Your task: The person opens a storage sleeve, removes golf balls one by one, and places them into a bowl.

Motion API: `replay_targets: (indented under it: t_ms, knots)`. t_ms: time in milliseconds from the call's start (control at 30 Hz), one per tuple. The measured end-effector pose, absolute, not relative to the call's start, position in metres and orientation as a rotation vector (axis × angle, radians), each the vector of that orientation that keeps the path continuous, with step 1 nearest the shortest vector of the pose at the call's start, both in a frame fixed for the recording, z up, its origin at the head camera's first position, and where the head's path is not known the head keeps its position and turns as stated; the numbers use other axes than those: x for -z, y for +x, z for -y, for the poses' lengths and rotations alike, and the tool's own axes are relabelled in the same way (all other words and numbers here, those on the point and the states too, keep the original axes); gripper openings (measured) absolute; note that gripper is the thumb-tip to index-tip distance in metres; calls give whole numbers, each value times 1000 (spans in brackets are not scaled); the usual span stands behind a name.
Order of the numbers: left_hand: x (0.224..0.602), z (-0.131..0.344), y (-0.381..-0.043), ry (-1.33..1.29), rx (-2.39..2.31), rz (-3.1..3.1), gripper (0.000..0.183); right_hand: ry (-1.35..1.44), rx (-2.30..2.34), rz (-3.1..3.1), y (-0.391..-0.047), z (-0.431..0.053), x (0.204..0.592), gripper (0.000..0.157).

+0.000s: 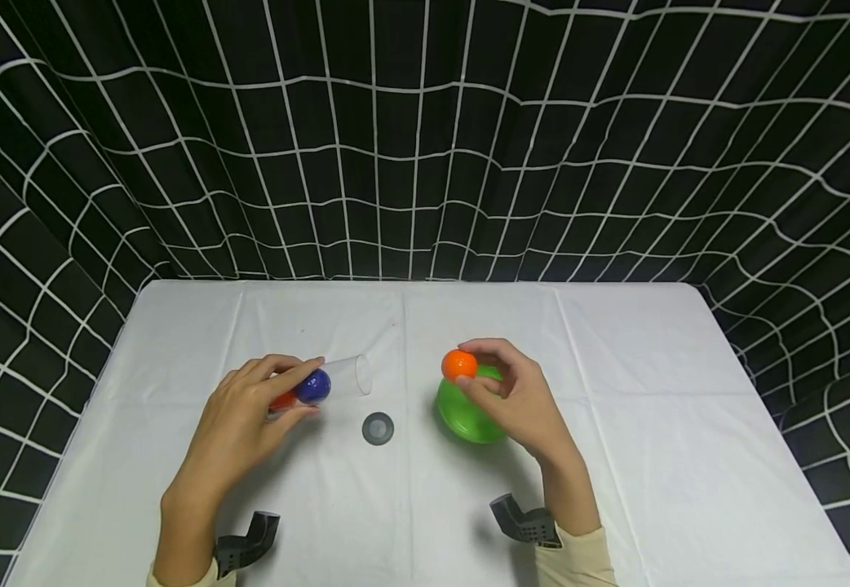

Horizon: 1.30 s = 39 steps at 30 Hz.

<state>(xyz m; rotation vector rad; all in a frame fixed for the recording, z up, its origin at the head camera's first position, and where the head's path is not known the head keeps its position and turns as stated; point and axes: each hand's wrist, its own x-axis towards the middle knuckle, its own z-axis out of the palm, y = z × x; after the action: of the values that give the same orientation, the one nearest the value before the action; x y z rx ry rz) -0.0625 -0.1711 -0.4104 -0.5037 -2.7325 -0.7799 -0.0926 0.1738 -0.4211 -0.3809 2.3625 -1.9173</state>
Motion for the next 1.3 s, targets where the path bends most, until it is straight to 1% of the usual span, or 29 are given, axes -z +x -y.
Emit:
replay_targets:
  t_ms: [267,533,833,1000,1200,1300]
  knots:
    - [411,170,-64,-496,796,2749,59,-405,1840,-2477,-96,-181,426,35]
    - [412,169,-62,-491,787,2766,60,-364,1701,-2609,-94,-189,428,35]
    - [412,166,-61,-503,774,2757,57,-428,1540,-2740,-94,-193,429,34]
    - [411,167,-61,-492,787,2770,60,-456,1438,-2780,-93,-191,430,34]
    - [410,169,-61,-486,803,2771,60,-463,1309,-2821,-93,-190,433,30]
    - [410,170,-63,-491,808,2759,63,-477,1265,-2829,-93,-189,434,29]
